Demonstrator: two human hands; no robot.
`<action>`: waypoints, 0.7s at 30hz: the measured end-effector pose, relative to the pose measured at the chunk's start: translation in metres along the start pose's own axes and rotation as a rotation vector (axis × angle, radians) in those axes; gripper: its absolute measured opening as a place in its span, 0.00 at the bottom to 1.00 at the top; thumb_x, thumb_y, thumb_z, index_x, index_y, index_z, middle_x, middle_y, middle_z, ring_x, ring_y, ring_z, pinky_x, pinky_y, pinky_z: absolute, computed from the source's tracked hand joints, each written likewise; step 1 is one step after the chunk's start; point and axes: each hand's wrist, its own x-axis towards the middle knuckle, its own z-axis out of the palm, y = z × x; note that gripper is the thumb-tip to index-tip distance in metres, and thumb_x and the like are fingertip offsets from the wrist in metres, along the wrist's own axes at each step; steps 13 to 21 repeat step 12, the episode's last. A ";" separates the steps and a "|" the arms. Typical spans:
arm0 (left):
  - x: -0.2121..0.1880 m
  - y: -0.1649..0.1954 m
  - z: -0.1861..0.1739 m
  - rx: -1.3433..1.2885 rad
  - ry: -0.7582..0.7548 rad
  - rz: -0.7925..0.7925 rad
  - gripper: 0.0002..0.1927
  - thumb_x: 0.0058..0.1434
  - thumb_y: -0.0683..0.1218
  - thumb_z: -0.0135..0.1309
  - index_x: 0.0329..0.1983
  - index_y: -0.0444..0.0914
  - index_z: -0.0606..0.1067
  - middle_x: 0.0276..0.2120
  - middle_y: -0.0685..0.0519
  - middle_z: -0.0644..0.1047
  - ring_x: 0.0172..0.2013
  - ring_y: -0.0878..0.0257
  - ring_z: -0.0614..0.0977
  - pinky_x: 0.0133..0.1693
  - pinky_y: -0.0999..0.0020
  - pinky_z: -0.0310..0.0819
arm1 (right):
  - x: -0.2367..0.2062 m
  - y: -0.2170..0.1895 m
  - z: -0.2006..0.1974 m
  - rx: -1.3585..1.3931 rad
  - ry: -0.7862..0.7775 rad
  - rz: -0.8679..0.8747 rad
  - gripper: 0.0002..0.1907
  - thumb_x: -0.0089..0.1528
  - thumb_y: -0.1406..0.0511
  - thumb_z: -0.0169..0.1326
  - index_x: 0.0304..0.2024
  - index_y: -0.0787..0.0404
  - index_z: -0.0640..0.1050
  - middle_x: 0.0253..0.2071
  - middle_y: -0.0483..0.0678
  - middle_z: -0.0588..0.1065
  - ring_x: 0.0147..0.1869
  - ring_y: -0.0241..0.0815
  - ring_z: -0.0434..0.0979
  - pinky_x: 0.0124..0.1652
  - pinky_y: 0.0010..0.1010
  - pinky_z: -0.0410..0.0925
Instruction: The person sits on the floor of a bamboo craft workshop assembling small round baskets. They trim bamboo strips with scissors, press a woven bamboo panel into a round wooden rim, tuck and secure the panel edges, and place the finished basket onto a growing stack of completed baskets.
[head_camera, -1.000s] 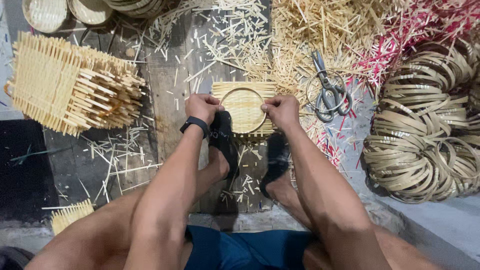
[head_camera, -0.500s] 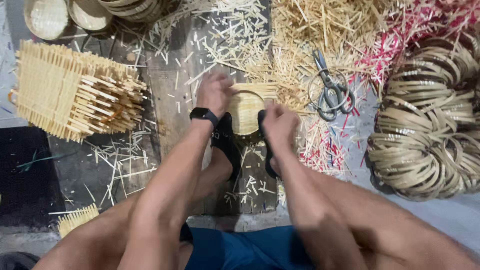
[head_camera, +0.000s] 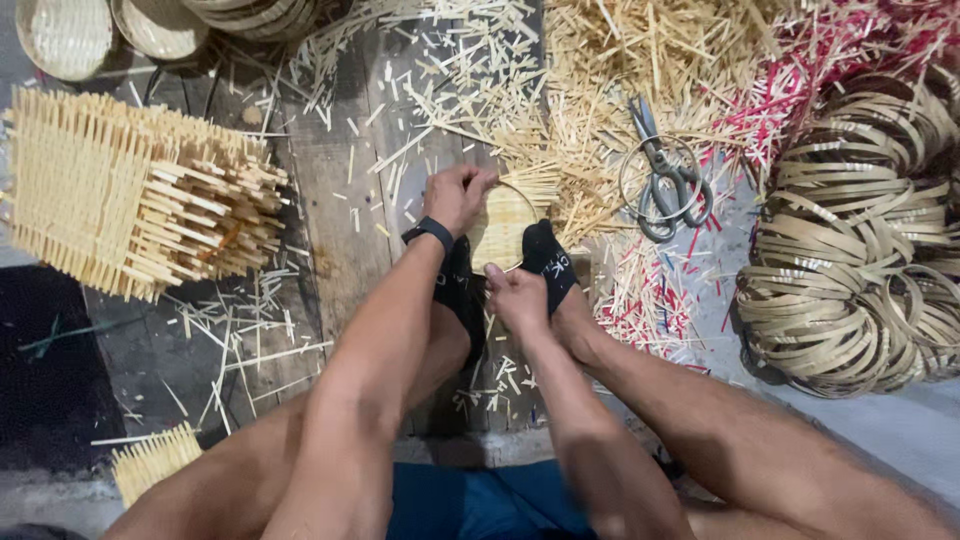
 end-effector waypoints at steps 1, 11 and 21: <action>0.002 0.002 -0.001 -0.024 -0.002 -0.025 0.14 0.60 0.54 0.62 0.35 0.38 0.83 0.26 0.45 0.82 0.27 0.54 0.84 0.34 0.60 0.76 | 0.001 -0.013 -0.011 -0.184 -0.013 -0.104 0.20 0.63 0.57 0.64 0.26 0.67 0.81 0.18 0.46 0.74 0.21 0.34 0.68 0.25 0.32 0.63; 0.026 -0.015 0.006 -0.199 -0.126 -0.326 0.18 0.52 0.57 0.71 0.29 0.38 0.85 0.24 0.55 0.83 0.26 0.69 0.80 0.32 0.69 0.75 | 0.090 -0.079 -0.046 -0.090 0.135 -0.199 0.19 0.56 0.59 0.72 0.21 0.65 0.80 0.20 0.43 0.74 0.24 0.32 0.67 0.26 0.28 0.63; 0.028 -0.019 0.009 -0.240 -0.150 -0.355 0.17 0.52 0.57 0.71 0.29 0.38 0.85 0.25 0.55 0.83 0.26 0.68 0.80 0.33 0.69 0.76 | 0.096 -0.072 -0.048 -0.035 0.111 -0.150 0.20 0.57 0.59 0.72 0.21 0.66 0.78 0.21 0.43 0.73 0.24 0.33 0.65 0.26 0.29 0.61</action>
